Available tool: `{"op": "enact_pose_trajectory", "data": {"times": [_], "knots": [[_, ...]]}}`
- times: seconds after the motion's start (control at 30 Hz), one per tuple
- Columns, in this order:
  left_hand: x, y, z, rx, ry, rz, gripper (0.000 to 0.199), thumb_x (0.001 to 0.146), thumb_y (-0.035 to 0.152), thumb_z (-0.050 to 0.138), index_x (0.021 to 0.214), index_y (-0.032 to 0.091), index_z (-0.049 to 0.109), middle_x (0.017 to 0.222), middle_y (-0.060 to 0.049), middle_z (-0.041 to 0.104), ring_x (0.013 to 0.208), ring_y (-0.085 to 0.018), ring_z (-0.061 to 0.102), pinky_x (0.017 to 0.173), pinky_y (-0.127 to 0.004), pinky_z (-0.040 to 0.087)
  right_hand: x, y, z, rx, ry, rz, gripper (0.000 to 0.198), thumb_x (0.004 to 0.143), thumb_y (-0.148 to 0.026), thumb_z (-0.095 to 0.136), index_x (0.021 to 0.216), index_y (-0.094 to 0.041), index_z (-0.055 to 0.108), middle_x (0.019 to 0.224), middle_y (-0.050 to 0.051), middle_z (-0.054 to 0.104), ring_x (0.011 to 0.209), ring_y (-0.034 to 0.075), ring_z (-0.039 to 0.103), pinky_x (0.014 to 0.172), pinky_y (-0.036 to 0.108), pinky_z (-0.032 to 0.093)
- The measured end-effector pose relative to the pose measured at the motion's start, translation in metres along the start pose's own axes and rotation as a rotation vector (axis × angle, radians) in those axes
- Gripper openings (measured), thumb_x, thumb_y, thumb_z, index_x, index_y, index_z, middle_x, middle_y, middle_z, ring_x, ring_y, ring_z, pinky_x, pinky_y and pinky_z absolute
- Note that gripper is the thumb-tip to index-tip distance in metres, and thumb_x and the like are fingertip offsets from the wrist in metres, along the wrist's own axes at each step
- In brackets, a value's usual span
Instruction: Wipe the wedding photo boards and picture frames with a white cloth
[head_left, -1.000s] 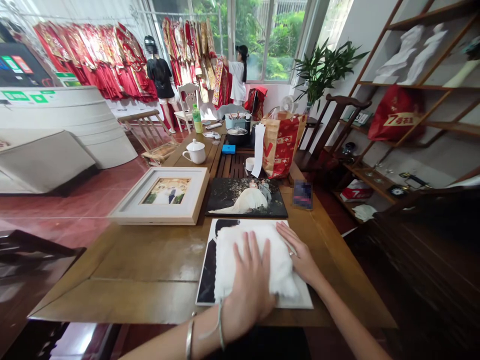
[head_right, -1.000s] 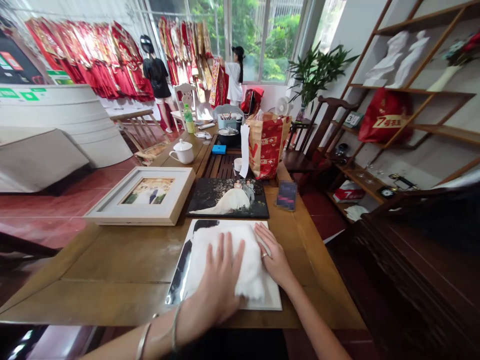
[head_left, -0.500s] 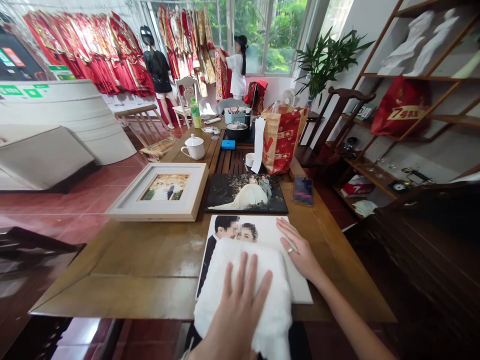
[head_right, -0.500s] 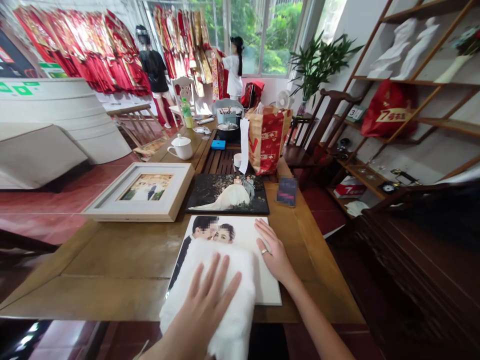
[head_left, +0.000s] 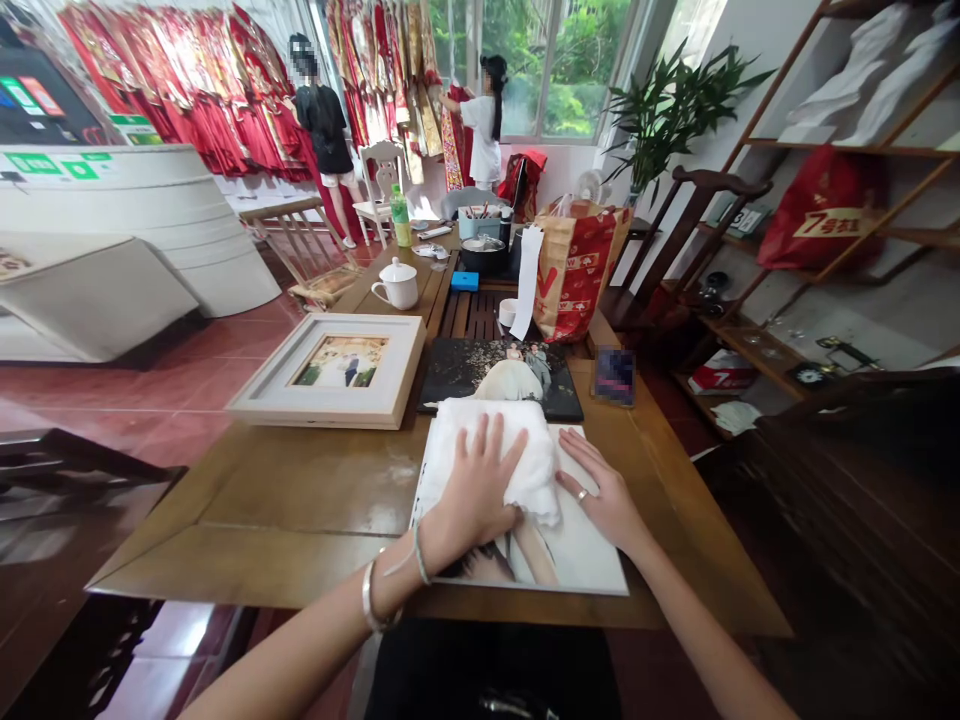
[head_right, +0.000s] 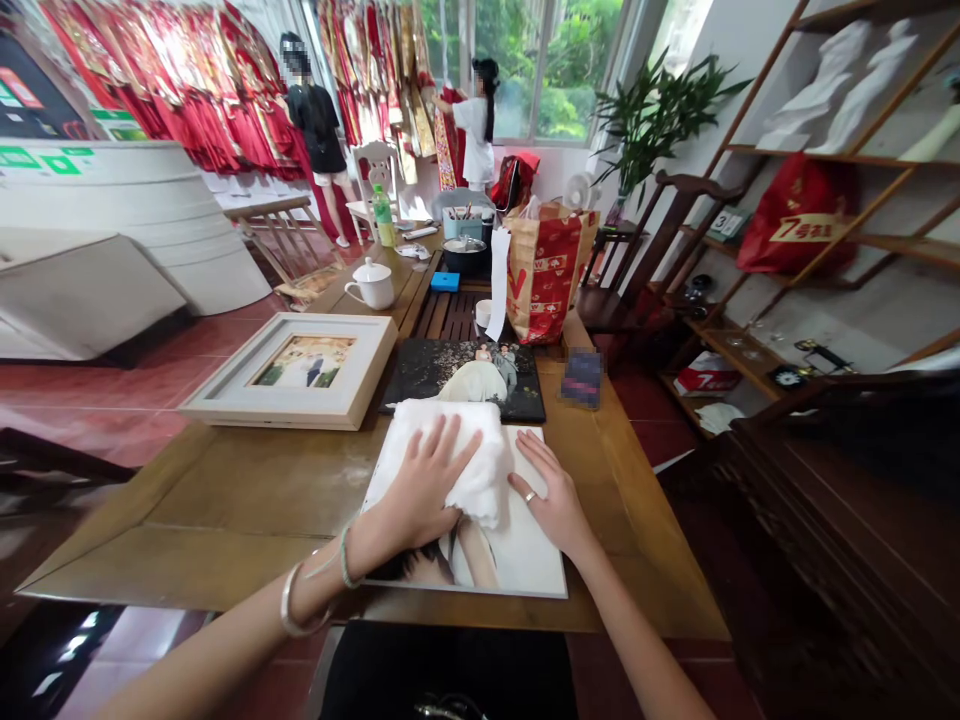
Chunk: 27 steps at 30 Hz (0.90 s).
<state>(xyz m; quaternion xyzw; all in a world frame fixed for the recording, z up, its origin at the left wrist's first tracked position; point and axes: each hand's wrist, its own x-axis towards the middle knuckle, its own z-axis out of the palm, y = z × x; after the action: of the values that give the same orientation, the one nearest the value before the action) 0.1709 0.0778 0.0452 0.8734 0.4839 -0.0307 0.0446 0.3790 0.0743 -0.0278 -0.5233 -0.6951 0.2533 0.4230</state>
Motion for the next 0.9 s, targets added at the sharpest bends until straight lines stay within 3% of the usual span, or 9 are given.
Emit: {"op": "enact_pose_trajectory", "data": {"times": [0.17,0.3,0.47,0.6,0.7,0.8,0.9], "knots": [[-0.072,0.011,0.006,-0.018,-0.123,0.047,0.108,0.056,0.018,0.06,0.147,0.025,0.003,0.154,-0.015,-0.006,0.138,-0.038,-0.009,0.108,-0.059,0.01,-0.001,0.002,0.0,-0.011,-0.013,-0.007,0.045,0.085,-0.038,0.057,0.128,-0.024,0.054,0.139,0.01,0.049,0.132,0.027,0.04,0.11,0.053,0.03],[-0.112,0.005,0.002,-0.049,-0.196,0.104,0.114,0.044,0.01,0.053,0.147,0.031,0.007,0.154,-0.008,-0.006,0.14,-0.035,-0.001,0.11,-0.054,0.011,-0.002,0.001,0.0,-0.012,-0.012,0.004,0.045,0.085,-0.037,0.056,0.129,-0.024,0.054,0.138,0.009,0.05,0.132,0.026,0.04,0.11,0.052,0.03],[-0.091,-0.023,-0.002,-0.088,-0.062,0.039,0.105,0.048,0.01,0.047,0.146,0.031,0.017,0.155,-0.001,0.0,0.141,-0.029,0.005,0.112,-0.048,0.014,-0.002,-0.001,-0.002,0.012,-0.017,0.01,0.045,0.086,-0.038,0.056,0.129,-0.026,0.054,0.139,0.008,0.049,0.133,0.026,0.039,0.111,0.052,0.029],[-0.048,-0.028,0.006,-0.07,0.068,-0.091,0.095,0.057,0.015,0.054,0.146,0.026,0.02,0.155,-0.008,0.006,0.141,-0.032,0.001,0.11,-0.051,0.011,-0.002,0.0,-0.003,0.0,-0.025,0.016,0.046,0.086,-0.039,0.056,0.129,-0.026,0.053,0.14,0.008,0.048,0.133,0.026,0.039,0.111,0.052,0.028],[-0.029,-0.023,0.008,-0.064,0.096,-0.123,0.094,0.061,0.019,0.058,0.146,0.023,0.019,0.154,-0.014,0.007,0.14,-0.035,0.001,0.109,-0.053,0.011,-0.002,0.0,-0.003,0.001,-0.03,0.024,0.045,0.086,-0.038,0.055,0.129,-0.025,0.053,0.141,0.008,0.048,0.133,0.026,0.038,0.111,0.051,0.028],[-0.039,-0.021,0.005,-0.042,0.047,-0.109,0.096,0.06,0.016,0.059,0.146,0.024,0.017,0.155,-0.013,0.004,0.14,-0.034,-0.001,0.11,-0.052,0.011,-0.002,-0.001,-0.003,0.018,-0.029,0.03,0.045,0.087,-0.038,0.054,0.13,-0.026,0.052,0.141,0.008,0.047,0.134,0.026,0.038,0.111,0.051,0.028],[-0.074,-0.022,0.008,-0.011,0.024,-0.109,0.102,0.055,0.011,0.056,0.147,0.026,0.015,0.155,-0.008,0.001,0.14,-0.033,0.0,0.11,-0.05,0.014,-0.002,-0.001,-0.003,0.021,-0.026,0.029,0.045,0.087,-0.038,0.054,0.13,-0.026,0.052,0.141,0.007,0.047,0.134,0.026,0.038,0.112,0.051,0.027]]}}
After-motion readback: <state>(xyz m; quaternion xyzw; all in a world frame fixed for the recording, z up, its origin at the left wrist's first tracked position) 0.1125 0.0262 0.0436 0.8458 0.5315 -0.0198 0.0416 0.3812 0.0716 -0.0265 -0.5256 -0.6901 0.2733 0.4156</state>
